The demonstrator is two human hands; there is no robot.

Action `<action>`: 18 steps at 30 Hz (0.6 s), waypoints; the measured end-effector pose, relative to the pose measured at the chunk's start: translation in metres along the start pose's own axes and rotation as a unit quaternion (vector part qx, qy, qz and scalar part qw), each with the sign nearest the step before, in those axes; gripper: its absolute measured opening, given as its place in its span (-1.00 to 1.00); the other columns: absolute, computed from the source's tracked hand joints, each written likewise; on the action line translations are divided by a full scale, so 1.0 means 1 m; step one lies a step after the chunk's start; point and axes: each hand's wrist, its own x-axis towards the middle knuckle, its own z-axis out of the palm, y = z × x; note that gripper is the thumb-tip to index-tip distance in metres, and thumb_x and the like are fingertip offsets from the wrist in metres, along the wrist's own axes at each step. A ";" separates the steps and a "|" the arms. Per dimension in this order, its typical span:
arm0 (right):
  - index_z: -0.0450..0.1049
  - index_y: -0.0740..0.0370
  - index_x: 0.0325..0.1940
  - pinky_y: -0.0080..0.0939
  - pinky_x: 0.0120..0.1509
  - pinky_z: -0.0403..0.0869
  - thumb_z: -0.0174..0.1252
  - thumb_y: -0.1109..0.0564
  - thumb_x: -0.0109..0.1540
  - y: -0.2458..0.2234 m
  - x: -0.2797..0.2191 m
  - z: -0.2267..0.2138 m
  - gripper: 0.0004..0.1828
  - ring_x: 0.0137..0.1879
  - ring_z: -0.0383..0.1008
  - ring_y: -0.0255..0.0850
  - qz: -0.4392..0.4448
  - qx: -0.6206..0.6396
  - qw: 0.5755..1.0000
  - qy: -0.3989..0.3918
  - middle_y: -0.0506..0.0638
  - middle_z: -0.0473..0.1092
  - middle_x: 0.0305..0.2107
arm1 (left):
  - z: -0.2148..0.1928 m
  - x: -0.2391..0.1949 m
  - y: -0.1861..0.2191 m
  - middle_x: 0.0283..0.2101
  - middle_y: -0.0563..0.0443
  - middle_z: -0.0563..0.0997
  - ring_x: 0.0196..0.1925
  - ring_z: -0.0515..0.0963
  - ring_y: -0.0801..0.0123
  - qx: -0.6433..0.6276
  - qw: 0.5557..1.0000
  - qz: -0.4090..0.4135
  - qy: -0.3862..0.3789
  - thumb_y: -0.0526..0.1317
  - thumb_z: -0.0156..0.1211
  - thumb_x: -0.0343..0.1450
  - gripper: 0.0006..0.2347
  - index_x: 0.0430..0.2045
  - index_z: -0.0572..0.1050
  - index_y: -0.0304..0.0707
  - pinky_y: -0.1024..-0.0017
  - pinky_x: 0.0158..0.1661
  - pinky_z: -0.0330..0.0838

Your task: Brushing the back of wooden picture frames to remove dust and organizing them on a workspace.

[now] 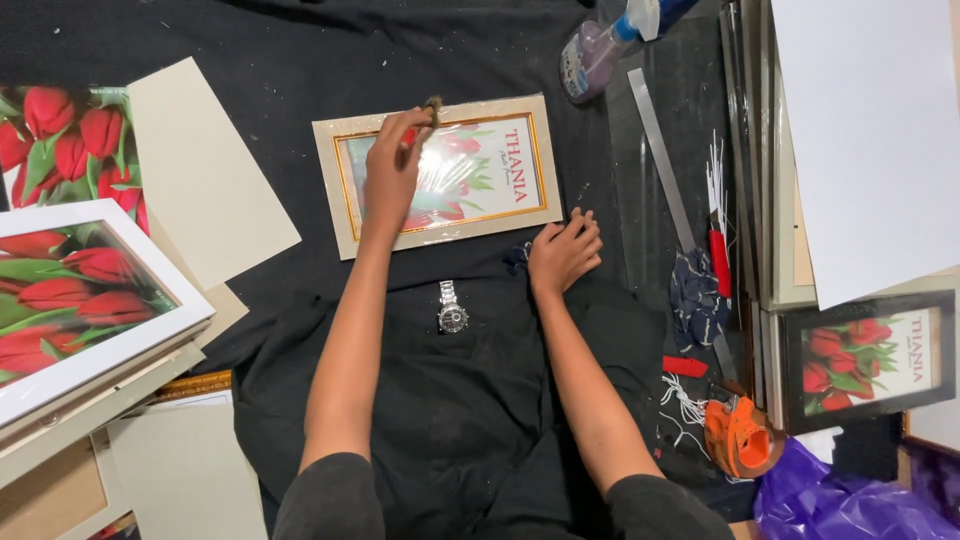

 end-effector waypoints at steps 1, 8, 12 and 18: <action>0.35 0.17 -0.02 0.03 0.02 0.27 0.02 0.16 0.26 0.002 0.000 0.002 -0.79 0.03 0.32 0.00 -0.001 -0.001 1.000 0.000 0.02 0.28 -0.05 | 0.006 -0.001 -0.004 0.06 0.03 0.60 0.23 0.54 0.02 -0.001 1.000 -0.001 0.000 -0.32 0.19 0.56 -0.84 -0.01 0.58 -0.07 0.09 0.09 0.54; 0.36 0.16 0.00 0.03 0.01 0.28 0.04 0.16 0.25 0.002 -0.001 0.003 -0.77 0.04 0.33 0.00 -0.005 -0.011 1.000 0.002 0.02 0.28 -0.04 | 0.014 0.000 0.036 -0.06 -0.32 0.69 0.13 0.59 -0.30 0.010 0.940 -0.102 -0.325 -0.08 0.32 0.41 -0.73 -0.19 0.63 -0.31 -0.12 0.18 0.40; 0.36 0.16 -0.01 0.04 0.01 0.28 0.04 0.16 0.24 0.003 -0.001 0.004 -0.77 0.05 0.33 0.01 -0.005 -0.005 1.000 0.004 0.02 0.28 -0.04 | 0.033 -0.002 0.007 -0.10 -0.35 0.69 0.05 0.60 -0.36 -0.031 0.974 -0.074 -0.213 -0.08 0.25 0.47 -0.73 -0.19 0.64 -0.34 -0.15 0.10 0.43; 0.35 0.18 -0.05 0.00 0.01 0.25 0.00 0.19 0.28 -0.005 0.001 -0.008 -0.84 0.02 0.31 -0.01 0.003 0.014 1.000 0.003 0.01 0.28 -0.08 | 0.029 0.002 -0.001 -0.01 0.16 0.60 0.06 0.61 -0.17 0.046 0.993 -0.002 -0.107 -0.16 0.21 0.55 -0.90 -0.11 0.57 0.23 -0.05 0.10 0.48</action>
